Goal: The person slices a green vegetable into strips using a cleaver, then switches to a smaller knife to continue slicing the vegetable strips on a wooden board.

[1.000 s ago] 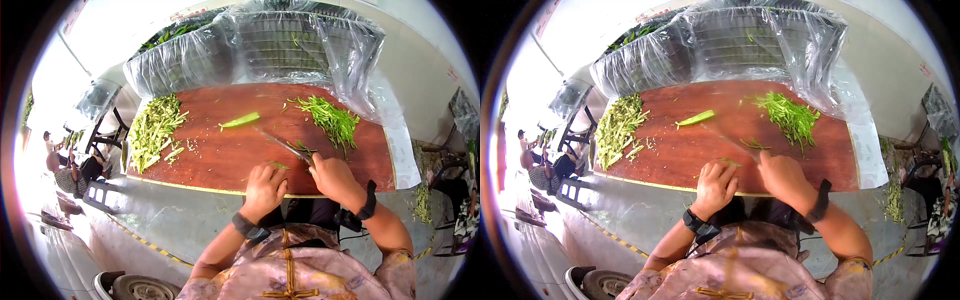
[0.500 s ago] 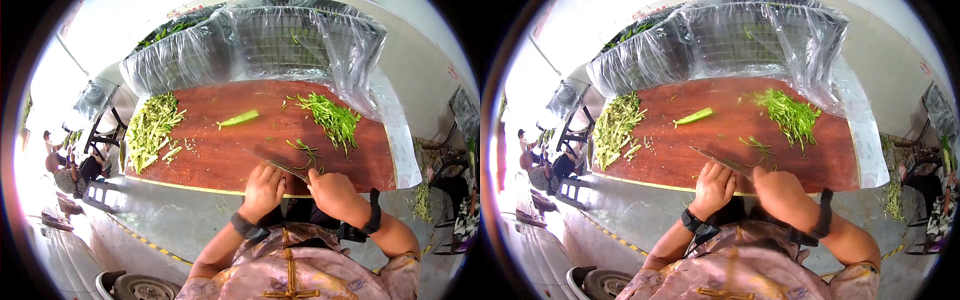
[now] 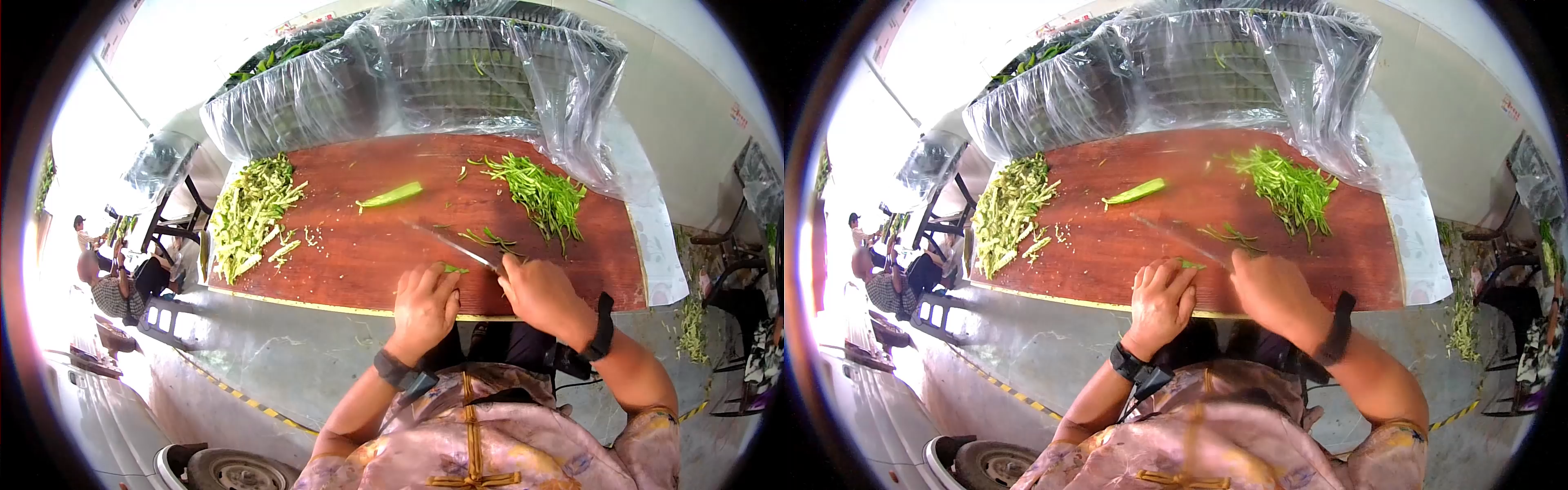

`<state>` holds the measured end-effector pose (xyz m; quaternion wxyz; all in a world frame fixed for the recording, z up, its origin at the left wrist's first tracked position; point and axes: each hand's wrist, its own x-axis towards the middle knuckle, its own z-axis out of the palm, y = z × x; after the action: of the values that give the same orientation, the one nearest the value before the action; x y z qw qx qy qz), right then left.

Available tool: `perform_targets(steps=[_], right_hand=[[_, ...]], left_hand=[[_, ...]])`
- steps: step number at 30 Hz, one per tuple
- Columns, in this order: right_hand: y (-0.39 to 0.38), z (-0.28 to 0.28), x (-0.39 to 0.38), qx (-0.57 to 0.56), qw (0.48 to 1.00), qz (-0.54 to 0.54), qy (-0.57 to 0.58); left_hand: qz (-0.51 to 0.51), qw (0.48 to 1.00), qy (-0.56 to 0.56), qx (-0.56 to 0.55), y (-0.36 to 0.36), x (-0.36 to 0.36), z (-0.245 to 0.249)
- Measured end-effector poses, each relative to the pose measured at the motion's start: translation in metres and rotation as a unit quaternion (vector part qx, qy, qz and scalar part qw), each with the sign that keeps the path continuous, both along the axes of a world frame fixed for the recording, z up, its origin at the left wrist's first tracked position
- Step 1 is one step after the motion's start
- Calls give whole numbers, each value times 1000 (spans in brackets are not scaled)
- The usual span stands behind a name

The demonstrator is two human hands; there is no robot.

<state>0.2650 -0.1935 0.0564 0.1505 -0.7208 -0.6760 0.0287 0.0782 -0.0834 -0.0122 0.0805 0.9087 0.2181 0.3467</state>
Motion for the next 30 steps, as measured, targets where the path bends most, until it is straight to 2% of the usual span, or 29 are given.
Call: perform_targets(steps=[6,14,17,19,21,24,30], right_hand=[[-18,10,-13,-31,999,29,9],[-3,11,-18,-71,997,28,-1],[26,-1,-25,-28,999,46,0],[49,-17,-26,60,994,89,-8],[61,-19,-21,67,995,74,-22],[53,-11,-6,9,1000,4,12],[3,1,-2,-4,1000,8,7]], left_hand=[[-4,1000,-9,-8,0,1,1],[-15,1000,-11,-14,3,2,5],[-23,999,18,-36,2,-1,4],[-22,998,36,-43,4,-2,3],[-31,999,-14,-33,3,-1,1],[-23,999,-13,-39,1,-3,1],[-15,999,-17,-40,1,-3,-1]])
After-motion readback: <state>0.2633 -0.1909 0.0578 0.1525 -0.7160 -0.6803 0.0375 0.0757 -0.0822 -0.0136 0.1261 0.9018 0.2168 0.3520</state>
